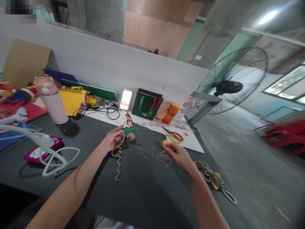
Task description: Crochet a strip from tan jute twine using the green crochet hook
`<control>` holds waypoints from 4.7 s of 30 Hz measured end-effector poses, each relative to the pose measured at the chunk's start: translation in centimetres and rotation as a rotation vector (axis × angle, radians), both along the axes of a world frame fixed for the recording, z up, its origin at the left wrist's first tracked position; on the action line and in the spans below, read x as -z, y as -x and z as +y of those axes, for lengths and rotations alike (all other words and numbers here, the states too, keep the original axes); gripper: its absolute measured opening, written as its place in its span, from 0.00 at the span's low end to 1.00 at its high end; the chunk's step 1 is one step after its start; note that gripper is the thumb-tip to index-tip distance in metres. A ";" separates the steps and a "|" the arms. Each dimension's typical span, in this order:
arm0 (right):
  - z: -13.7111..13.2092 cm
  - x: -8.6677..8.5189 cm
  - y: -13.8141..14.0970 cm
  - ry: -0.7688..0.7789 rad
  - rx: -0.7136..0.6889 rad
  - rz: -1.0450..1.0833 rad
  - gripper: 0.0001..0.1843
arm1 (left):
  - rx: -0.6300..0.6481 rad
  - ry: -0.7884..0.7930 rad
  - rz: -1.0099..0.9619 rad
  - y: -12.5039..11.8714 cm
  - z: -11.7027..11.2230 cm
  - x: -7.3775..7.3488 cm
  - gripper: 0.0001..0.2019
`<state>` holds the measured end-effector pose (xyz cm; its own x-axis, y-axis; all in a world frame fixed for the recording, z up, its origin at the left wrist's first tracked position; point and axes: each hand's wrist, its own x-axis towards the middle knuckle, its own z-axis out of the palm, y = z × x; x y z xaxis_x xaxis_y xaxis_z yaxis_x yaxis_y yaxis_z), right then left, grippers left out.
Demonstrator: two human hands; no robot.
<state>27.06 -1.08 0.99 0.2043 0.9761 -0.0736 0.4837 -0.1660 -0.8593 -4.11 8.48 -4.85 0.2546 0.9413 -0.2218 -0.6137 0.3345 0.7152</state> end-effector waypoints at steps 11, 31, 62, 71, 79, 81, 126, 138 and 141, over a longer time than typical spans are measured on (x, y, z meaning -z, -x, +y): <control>14.6 0.4 10.6 0.087 -0.043 0.227 0.17 | -0.017 -0.023 0.048 0.0 -0.3 -0.7 0.23; 8.8 -4.6 9.5 -0.344 -0.332 -0.077 0.15 | 0.000 -0.035 -0.034 -2.4 -3.0 -2.7 0.27; -4.2 0.9 10.6 -0.514 0.011 0.821 0.05 | 0.099 -0.370 0.273 -6.5 -10.1 -5.9 0.42; -4.7 0.1 10.6 -1.016 -0.111 0.155 0.17 | 0.111 -0.174 0.125 -6.9 -10.9 -6.3 0.43; -5.5 0.3 11.3 -0.810 0.097 0.276 0.06 | 0.188 -0.051 0.022 -6.5 -10.9 -7.1 0.44; -5.6 0.5 11.0 -0.806 0.119 0.294 0.04 | 0.193 -0.059 0.010 -6.3 -10.8 -7.2 0.41; -5.6 0.8 11.6 -0.606 0.005 0.599 0.06 | 0.271 -0.081 -0.002 -6.2 -11.0 -7.2 0.27; -5.7 0.7 11.3 -0.889 0.033 0.071 0.10 | 0.222 -0.019 0.035 -6.5 -10.7 -7.0 0.29; -5.9 0.4 11.3 -0.857 0.134 0.079 0.07 | 0.222 -0.025 0.043 -6.2 -10.5 -7.0 0.27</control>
<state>15.77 -7.01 0.55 0.3463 0.6697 0.6570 0.4402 0.5024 -0.7442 2.13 -2.02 2.16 0.4469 0.8685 -0.2144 -0.4955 0.4399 0.7490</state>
